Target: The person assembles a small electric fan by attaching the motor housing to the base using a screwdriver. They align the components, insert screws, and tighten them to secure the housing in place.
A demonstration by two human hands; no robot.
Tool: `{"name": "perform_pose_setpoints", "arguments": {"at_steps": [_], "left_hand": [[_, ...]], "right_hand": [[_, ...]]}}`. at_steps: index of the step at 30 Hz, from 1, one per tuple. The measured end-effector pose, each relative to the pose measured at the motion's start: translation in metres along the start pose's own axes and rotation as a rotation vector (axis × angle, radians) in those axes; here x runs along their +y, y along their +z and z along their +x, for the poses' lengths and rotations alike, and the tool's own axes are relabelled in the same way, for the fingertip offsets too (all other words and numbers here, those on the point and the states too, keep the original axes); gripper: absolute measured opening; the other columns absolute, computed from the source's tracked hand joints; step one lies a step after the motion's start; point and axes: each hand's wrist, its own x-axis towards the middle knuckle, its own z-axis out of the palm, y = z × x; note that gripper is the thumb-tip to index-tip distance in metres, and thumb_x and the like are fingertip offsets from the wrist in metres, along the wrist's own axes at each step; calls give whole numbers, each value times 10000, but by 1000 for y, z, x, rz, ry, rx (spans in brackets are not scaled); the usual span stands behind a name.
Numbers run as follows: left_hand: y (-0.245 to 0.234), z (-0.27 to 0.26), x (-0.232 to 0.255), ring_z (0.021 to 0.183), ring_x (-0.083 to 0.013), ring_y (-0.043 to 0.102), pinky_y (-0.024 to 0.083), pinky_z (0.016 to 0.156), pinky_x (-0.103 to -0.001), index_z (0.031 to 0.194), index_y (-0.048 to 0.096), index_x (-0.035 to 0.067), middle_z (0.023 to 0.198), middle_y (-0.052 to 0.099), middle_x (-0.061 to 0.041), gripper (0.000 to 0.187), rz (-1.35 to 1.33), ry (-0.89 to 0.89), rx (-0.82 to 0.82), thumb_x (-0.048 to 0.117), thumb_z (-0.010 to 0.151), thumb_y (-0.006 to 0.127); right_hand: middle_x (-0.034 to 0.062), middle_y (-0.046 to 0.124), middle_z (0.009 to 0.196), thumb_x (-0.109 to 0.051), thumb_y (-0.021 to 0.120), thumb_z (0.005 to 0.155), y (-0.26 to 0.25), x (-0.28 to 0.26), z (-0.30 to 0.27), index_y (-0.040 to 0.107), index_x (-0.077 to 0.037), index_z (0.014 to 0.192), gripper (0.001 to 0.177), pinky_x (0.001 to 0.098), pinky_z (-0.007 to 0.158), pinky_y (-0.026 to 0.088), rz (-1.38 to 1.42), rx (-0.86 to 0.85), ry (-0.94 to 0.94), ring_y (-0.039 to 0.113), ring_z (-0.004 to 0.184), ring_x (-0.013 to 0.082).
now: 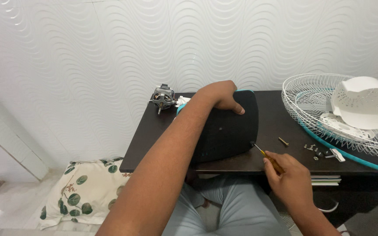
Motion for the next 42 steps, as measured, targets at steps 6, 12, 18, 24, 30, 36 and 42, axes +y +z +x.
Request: {"name": "perform_pose_setpoints", "arguments": {"at_steps": [6,12,18,24,30,36,42], "left_hand": [[1,-2,4,1137,-337,707,548,959,-454,1312,634,-4,1223,717,-211,795,-29,-69,-13,458,708,866],[2,-1,3,1143,-332,701,551,960,-447,1297,641,-7,1238,709,-200,796,-17,-46,3,473,703,869],[4,2,-1,1166,-342,682,547,963,-452,1281,653,-11,1251,703,-194,787,11,-21,7,491,712,862],[7,3,-2,1159,-327,684,547,953,-453,1296,640,14,1252,703,-170,783,14,-14,24,481,708,861],[5,5,-7,1136,-337,686,550,943,-445,1279,642,5,1224,709,-171,777,35,80,12,486,710,862],[5,4,-6,1115,-338,697,547,940,-437,1269,636,-19,1192,721,-187,788,35,87,-11,497,718,863],[5,4,-5,1109,-348,699,551,933,-451,1257,650,-23,1187,725,-190,749,66,116,-27,491,749,846]], "right_hand": [[109,720,815,-194,753,861,1,2,0,784,-98,1093,253,363,657,560,-1,-19,19,713,687,245],[110,718,833,-186,754,857,2,4,-1,780,-90,1069,234,368,661,558,8,49,-98,708,711,256],[106,725,843,-198,742,855,0,2,1,780,-91,1061,235,372,675,571,-19,28,-101,719,716,261],[105,686,830,-231,679,909,2,1,5,746,-110,1126,257,394,641,571,-231,-68,-192,697,675,296],[115,654,821,-189,603,932,0,9,12,663,-30,1209,325,412,612,563,-384,-227,-382,685,659,293],[160,687,877,-167,587,912,3,7,14,663,-2,1204,344,438,662,569,-362,-259,-362,702,719,338],[225,732,890,-208,600,948,17,3,12,766,-19,1108,298,465,799,568,-70,-186,15,727,834,404]]}}
